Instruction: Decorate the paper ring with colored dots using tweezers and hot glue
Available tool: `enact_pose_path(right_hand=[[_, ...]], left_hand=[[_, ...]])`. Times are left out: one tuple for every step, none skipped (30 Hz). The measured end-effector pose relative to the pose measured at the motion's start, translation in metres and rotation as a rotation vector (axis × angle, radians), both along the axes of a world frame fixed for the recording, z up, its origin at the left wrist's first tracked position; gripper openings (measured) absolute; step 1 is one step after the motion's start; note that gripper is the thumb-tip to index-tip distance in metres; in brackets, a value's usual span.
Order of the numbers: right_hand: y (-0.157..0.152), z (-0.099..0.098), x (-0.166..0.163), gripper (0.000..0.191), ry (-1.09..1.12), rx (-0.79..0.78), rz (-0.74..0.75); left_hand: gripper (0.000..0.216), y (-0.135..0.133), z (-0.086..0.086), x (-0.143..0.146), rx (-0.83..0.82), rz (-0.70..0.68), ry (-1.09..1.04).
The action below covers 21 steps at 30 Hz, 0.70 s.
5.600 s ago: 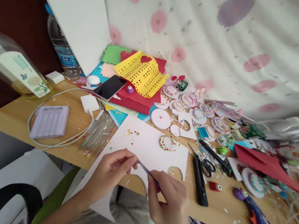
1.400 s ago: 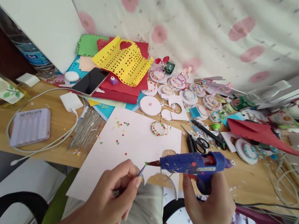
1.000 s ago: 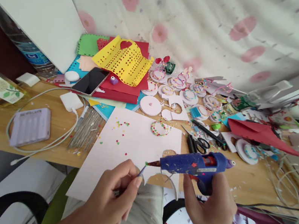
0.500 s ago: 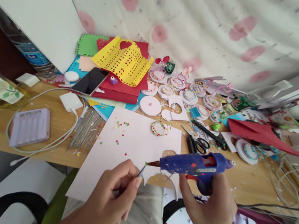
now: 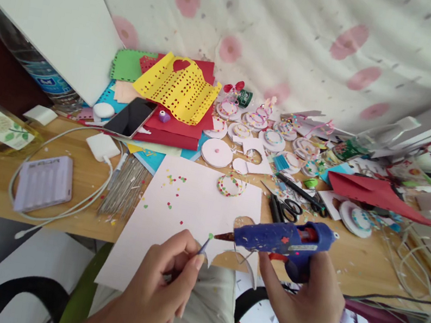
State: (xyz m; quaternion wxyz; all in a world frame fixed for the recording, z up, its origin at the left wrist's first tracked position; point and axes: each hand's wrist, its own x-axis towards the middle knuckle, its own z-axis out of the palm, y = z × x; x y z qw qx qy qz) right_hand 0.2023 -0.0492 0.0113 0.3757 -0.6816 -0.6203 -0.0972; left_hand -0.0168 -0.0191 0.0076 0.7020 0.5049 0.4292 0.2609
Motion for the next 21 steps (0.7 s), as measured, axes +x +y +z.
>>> enact_pose_path(right_hand=[[0.001,0.0,0.0,0.038,-0.004,0.002,-0.002],[0.001,0.0,0.0,0.039,0.0,-0.002,-0.005],[0.002,-0.001,-0.001,0.039,0.013,-0.017,-0.005],[0.003,-0.002,-0.001,0.04,0.032,-0.035,-0.002],[0.004,-0.004,-0.002,0.039,0.055,-0.062,0.007],[0.004,-0.006,-0.003,0.038,0.083,-0.096,0.018],[0.005,-0.009,-0.003,0.036,0.114,-0.13,0.026],[0.006,-0.012,-0.002,0.034,0.15,-0.161,0.022],[0.007,-0.015,0.0,0.032,0.194,-0.184,0.008],[0.009,-0.018,0.004,0.032,0.244,-0.205,-0.018],[0.011,-0.02,0.011,0.033,0.298,-0.222,-0.051],[0.013,-0.022,0.02,0.037,0.352,-0.226,-0.092],[0.015,-0.023,0.033,0.042,0.404,-0.227,-0.14],[0.017,-0.024,0.048,0.046,0.454,-0.228,-0.192],[0.017,-0.025,0.065,0.049,0.5,-0.222,-0.26],[0.016,-0.025,0.083,0.05,0.545,-0.233,-0.34],[0.014,-0.026,0.102,0.048,0.575,-0.256,-0.418],[0.01,-0.028,0.121,0.043,0.588,-0.282,-0.499],[0.004,-0.031,0.139,0.039,0.564,-0.313,-0.568],[-0.003,-0.036,0.156,0.036,0.496,-0.327,-0.632],[-0.011,-0.041,0.171,0.037,0.433,-0.33,-0.665]], left_hand=[[0.039,0.0,0.0,0.0,-0.002,0.004,-0.003],[0.039,0.0,-0.001,0.0,-0.002,0.008,-0.009],[0.038,0.001,-0.002,0.001,-0.004,0.013,-0.018],[0.038,0.001,-0.003,0.002,-0.006,0.019,-0.032],[0.038,0.002,-0.005,0.003,-0.008,0.028,-0.049],[0.039,0.003,-0.008,0.004,-0.015,0.038,-0.065],[0.039,0.004,-0.011,0.005,-0.028,0.048,-0.08],[0.039,0.005,-0.014,0.006,-0.046,0.054,-0.092],[0.04,0.007,-0.016,0.007,-0.066,0.06,-0.102],[0.04,0.008,-0.018,0.007,-0.083,0.065,-0.107],[0.041,0.009,-0.02,0.008,-0.097,0.071,-0.109],[0.041,0.01,-0.021,0.008,-0.106,0.078,-0.108],[0.042,0.011,-0.022,0.007,-0.113,0.085,-0.108],[0.042,0.012,-0.022,0.007,-0.121,0.091,-0.109],[0.043,0.013,-0.023,0.006,-0.128,0.098,-0.111],[0.043,0.014,-0.024,0.006,-0.135,0.102,-0.115],[0.043,0.014,-0.026,0.005,-0.141,0.104,-0.121],[0.043,0.015,-0.028,0.005,-0.146,0.108,-0.127],[0.043,0.015,-0.03,0.006,-0.149,0.112,-0.133],[0.042,0.016,-0.033,0.006,-0.151,0.118,-0.14],[0.042,0.016,-0.035,0.007,-0.154,0.124,-0.146]])
